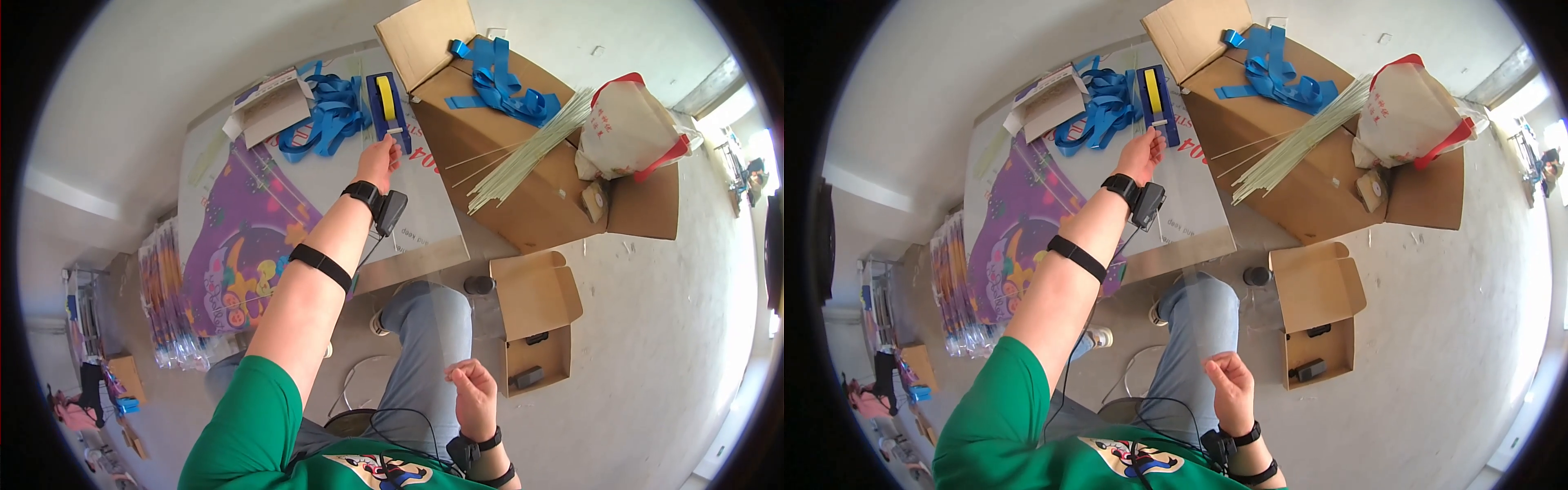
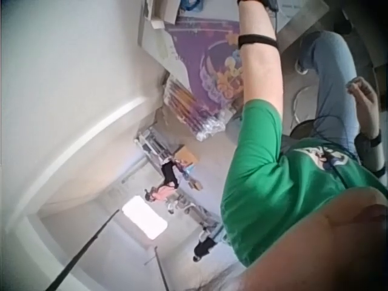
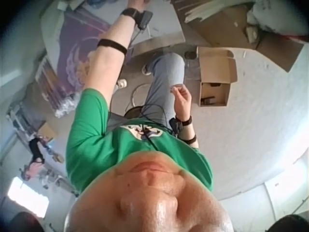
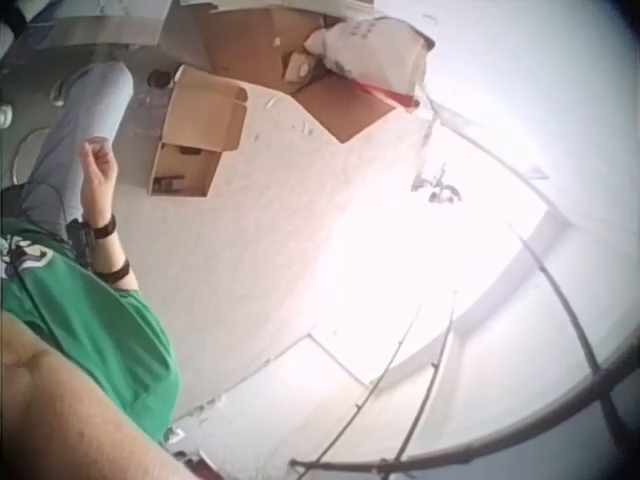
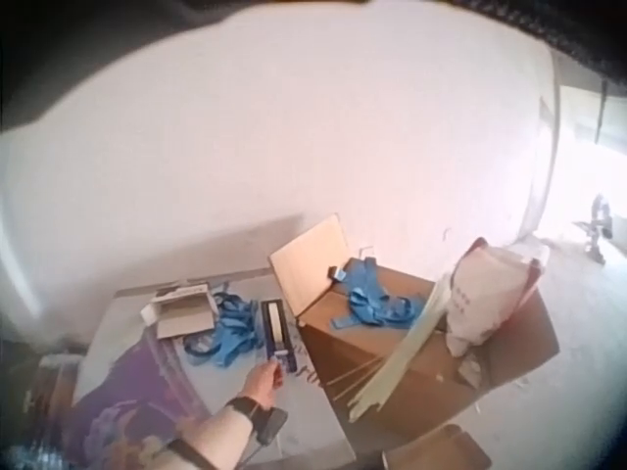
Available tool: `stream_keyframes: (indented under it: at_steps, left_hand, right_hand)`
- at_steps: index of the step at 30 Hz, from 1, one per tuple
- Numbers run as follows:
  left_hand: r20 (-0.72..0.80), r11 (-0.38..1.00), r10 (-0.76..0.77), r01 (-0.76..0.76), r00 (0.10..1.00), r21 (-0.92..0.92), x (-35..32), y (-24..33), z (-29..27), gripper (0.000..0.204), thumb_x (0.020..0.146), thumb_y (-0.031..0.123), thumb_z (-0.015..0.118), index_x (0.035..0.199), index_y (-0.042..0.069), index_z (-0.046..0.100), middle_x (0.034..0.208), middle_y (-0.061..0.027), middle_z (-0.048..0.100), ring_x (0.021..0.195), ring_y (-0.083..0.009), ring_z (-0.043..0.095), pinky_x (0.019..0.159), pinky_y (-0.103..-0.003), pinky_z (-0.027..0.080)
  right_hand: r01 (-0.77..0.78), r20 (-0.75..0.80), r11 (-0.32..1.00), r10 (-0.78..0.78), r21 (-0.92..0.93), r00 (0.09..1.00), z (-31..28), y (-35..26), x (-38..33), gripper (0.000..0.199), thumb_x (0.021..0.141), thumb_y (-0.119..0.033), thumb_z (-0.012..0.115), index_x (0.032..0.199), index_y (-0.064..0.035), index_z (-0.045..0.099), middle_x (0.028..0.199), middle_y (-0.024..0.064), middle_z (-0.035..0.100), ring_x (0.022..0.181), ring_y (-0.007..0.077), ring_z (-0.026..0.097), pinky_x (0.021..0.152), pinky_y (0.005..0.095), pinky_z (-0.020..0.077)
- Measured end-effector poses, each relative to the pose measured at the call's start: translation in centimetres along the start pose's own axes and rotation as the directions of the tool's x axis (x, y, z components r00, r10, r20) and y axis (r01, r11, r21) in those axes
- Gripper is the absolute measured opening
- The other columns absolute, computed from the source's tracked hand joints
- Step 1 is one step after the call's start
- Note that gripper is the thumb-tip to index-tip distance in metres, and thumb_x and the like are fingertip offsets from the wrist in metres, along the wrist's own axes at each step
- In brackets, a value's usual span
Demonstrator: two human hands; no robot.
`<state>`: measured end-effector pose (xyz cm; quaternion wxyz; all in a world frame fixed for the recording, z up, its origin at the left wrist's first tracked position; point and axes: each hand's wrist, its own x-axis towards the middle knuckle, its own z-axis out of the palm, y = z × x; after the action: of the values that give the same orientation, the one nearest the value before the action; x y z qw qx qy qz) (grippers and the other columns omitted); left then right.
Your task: The person assembles a kite by threading a string through the sail, inserting a plastic rod, and securing it with tape. They then fold the finished kite, place it on a stack, and pick up a new sail to repeat the process.
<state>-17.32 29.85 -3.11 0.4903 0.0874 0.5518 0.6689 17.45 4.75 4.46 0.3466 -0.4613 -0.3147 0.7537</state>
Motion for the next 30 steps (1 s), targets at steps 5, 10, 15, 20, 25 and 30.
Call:
stream_keyframes:
  at_steps: [5,10,15,20,25,30]
  left_hand:
    - [0.018,0.99,-0.032,0.034,0.999,-0.136,1.8,-0.5,-0.3,0.017,0.089,0.023,0.055,0.091,0.007,0.056,0.08,-0.0008,0.058,0.07,-0.0104,0.055,0.061,-0.024,0.044]
    - [0.068,0.97,-0.081,0.094,0.994,-0.224,2.0,-0.3,0.3,0.011,0.085,0.017,0.06,0.086,0.006,0.057,0.079,-0.0013,0.059,0.068,-0.0108,0.056,0.06,-0.02,0.045]
    - [0.041,0.964,-0.131,0.137,0.99,-0.227,2.8,-1.8,-0.2,0.008,0.082,0.013,0.06,0.083,0.006,0.057,0.073,-0.0016,0.058,0.063,-0.0093,0.053,0.055,-0.02,0.042]
    - [0.033,0.988,-0.047,0.051,0.998,-0.146,1.6,-3.5,0.5,0.012,0.081,0.014,0.061,0.072,0.009,0.054,0.065,-0.0004,0.054,0.058,-0.0087,0.049,0.05,-0.021,0.036]
    - [0.246,0.928,0.203,-0.106,0.948,-0.356,-6.9,5.7,-1.4,0.005,0.082,0.009,0.06,0.077,0.007,0.058,0.068,-0.0015,0.056,0.06,-0.0107,0.051,0.056,-0.022,0.041]
    - [0.116,0.902,0.317,-0.261,0.941,-0.343,-16.8,11.5,-14.0,0.006,0.082,0.001,0.06,0.087,0.003,0.061,0.078,-0.0042,0.059,0.072,-0.0134,0.056,0.067,-0.025,0.046]
  right_hand:
    - [-0.047,-0.016,0.999,0.047,-0.014,0.999,-0.5,0.2,-0.4,0.011,0.086,-0.009,0.057,0.078,-0.0022,0.055,0.084,0.0073,0.06,0.077,0.0123,0.051,0.076,0.0256,0.0391]
    - [-0.072,-0.023,0.997,0.072,-0.013,0.997,-1.1,0.6,0.1,0.009,0.086,-0.009,0.057,0.08,-0.0025,0.055,0.084,0.0041,0.059,0.076,0.0091,0.049,0.074,0.0225,0.038]
    - [-0.087,-0.018,0.995,0.086,-0.039,0.996,-1.2,1.1,-0.1,0.007,0.086,-0.008,0.057,0.082,-0.0028,0.054,0.082,0.0004,0.057,0.074,0.0062,0.047,0.071,0.0195,0.0371]
    - [-0.037,-0.094,0.987,0.022,-0.156,0.995,-2.4,1.7,-1.0,0.006,0.086,-0.005,0.056,0.081,-0.0012,0.055,0.081,0.0054,0.06,0.073,0.01,0.051,0.072,0.0227,0.0403]
    - [-0.022,-0.154,0.975,-0.012,-0.222,0.988,-5.2,-0.2,-2.8,0.009,0.087,-0.009,0.057,0.083,-0.0017,0.054,0.075,0.0041,0.058,0.071,0.0106,0.052,0.07,0.0224,0.0417]
    - [-0.028,-0.044,0.923,0.012,-0.384,0.999,-4.7,-2.3,-2.7,0.004,0.085,-0.002,0.055,0.082,-0.0002,0.056,0.073,0.0021,0.058,0.068,0.0083,0.052,0.065,0.0207,0.0422]
